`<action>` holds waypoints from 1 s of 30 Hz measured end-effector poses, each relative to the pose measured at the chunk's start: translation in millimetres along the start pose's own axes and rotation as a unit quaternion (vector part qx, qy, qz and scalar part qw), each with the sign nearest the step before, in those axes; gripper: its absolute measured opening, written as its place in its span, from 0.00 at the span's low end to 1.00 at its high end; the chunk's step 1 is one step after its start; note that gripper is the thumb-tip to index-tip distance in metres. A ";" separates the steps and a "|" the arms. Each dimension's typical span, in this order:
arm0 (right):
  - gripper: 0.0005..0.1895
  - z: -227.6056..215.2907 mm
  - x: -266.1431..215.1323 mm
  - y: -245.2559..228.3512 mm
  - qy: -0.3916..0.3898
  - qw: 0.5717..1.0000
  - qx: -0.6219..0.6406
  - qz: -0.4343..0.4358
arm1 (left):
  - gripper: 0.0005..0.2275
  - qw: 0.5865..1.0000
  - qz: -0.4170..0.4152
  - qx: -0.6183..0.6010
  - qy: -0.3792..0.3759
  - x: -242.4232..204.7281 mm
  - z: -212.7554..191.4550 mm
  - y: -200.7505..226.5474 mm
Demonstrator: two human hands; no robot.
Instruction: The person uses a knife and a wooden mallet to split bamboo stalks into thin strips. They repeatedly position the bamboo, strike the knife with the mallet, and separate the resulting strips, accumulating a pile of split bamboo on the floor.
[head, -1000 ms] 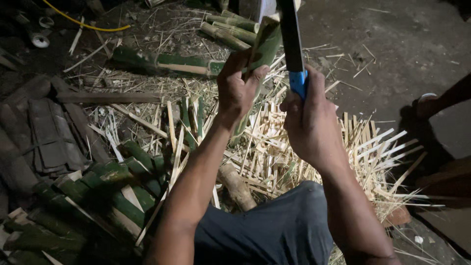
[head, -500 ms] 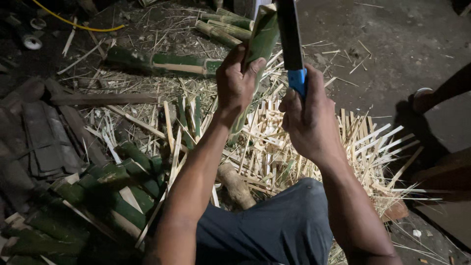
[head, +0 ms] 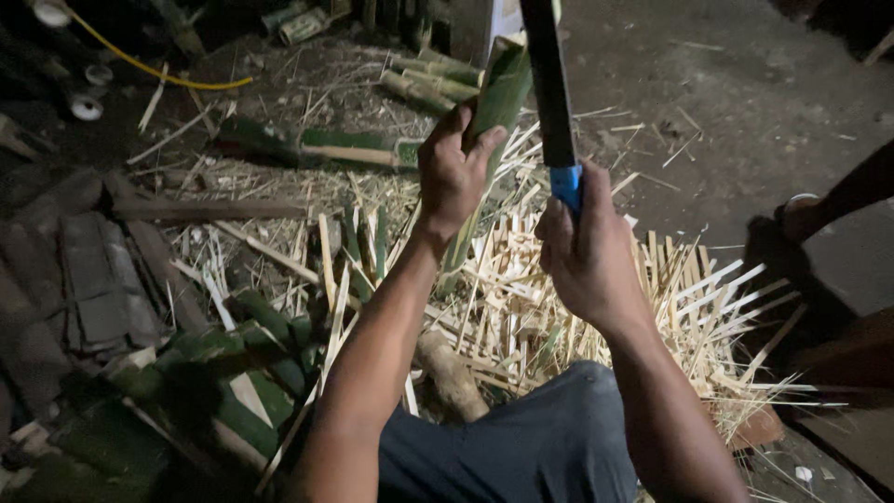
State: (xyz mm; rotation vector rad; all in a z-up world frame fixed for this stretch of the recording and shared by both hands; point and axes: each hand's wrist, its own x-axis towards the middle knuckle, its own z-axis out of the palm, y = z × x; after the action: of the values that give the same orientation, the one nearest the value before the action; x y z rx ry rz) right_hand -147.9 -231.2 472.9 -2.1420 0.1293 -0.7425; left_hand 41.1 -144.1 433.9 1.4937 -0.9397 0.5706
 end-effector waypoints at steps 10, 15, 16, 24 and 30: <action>0.15 68.3 -7.0 115.1 -0.165 0.962 -0.157 0.147 | 0.28 0.988 -0.007 0.122 0.096 -45.1 -13.3 -74.6; 0.20 166.9 -18.5 217.3 -0.138 0.959 -0.158 0.191 | 0.23 0.975 -0.205 0.033 0.083 -141.6 -25.6 -124.7; 0.21 175.8 -13.7 239.7 -0.155 0.956 -0.154 0.196 | 0.22 0.959 -0.282 0.020 -0.001 -167.8 -17.3 -132.2; 0.20 219.2 -51.7 376.5 -0.114 0.970 0.104 0.185 | 0.23 0.895 -0.411 0.048 -0.167 -205.7 0.7 -134.4; 0.18 257.3 -128.5 434.1 -0.193 0.940 -0.073 0.272 | 0.19 0.935 -0.214 0.219 -0.180 -172.1 -40.1 -136.8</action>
State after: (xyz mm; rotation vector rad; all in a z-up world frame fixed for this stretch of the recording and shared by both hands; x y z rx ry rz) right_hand -41.2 -287.2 -33.8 -2.1963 0.5535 0.0126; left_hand 65.0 -72.7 223.5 2.1875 -0.7471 0.1890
